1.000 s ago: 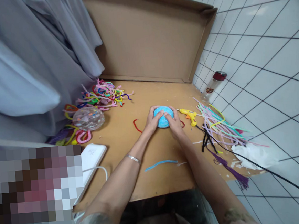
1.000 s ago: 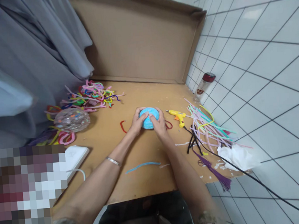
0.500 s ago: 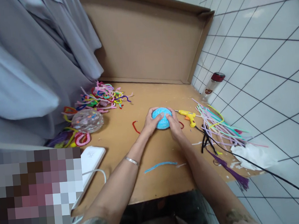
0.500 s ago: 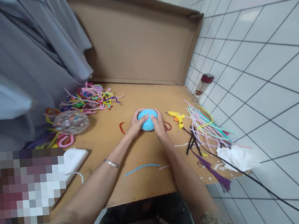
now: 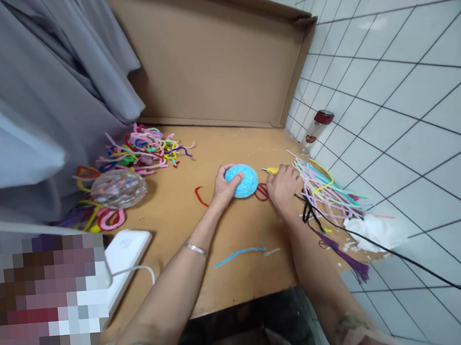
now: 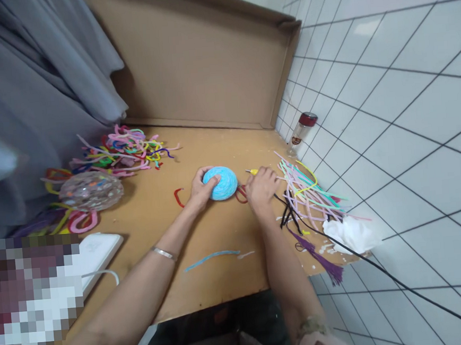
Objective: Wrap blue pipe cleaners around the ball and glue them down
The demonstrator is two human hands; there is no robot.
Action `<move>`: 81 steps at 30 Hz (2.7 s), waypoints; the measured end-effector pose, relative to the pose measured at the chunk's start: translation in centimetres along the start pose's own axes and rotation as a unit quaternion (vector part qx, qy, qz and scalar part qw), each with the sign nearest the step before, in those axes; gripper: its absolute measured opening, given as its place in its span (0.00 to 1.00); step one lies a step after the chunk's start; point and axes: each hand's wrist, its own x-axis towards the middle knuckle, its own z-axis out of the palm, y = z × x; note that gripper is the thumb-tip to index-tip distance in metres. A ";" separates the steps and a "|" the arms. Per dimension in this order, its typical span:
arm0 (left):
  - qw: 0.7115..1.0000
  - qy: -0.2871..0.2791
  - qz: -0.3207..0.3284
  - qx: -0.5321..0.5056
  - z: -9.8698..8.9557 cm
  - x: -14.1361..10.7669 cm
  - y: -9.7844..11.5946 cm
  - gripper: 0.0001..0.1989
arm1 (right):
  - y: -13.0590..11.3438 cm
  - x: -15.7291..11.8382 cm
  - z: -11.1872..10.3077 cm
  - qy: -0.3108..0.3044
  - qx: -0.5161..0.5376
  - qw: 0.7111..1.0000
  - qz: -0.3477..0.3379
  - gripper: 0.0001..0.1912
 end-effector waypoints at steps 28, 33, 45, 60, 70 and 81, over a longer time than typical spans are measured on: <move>1.000 0.002 -0.006 0.006 0.1 0.1 0.0 0.24 | 5.1 2.3 3.3 -0.001 -0.062 0.995 0.084 0.24; 1.000 0.004 -0.001 0.006 0.2 0.1 0.0 0.23 | 3.5 2.0 2.2 0.041 0.089 0.995 0.026 0.20; 1.000 -0.011 0.016 -0.008 0.2 0.1 -0.1 0.21 | -3.4 -1.3 3.5 -0.143 0.635 0.759 0.002 0.33; 0.999 -0.038 0.010 -0.034 -0.2 0.0 -0.5 0.23 | -4.0 -1.0 2.5 -0.097 0.570 0.815 -0.029 0.23; 0.998 -0.059 0.033 -0.015 -0.6 0.0 -0.7 0.22 | -3.9 -1.2 2.3 -0.105 0.591 0.800 -0.010 0.24; 0.998 -0.058 0.035 0.008 -0.8 0.1 -0.6 0.21 | -4.1 -1.1 2.5 -0.102 0.587 0.803 -0.002 0.23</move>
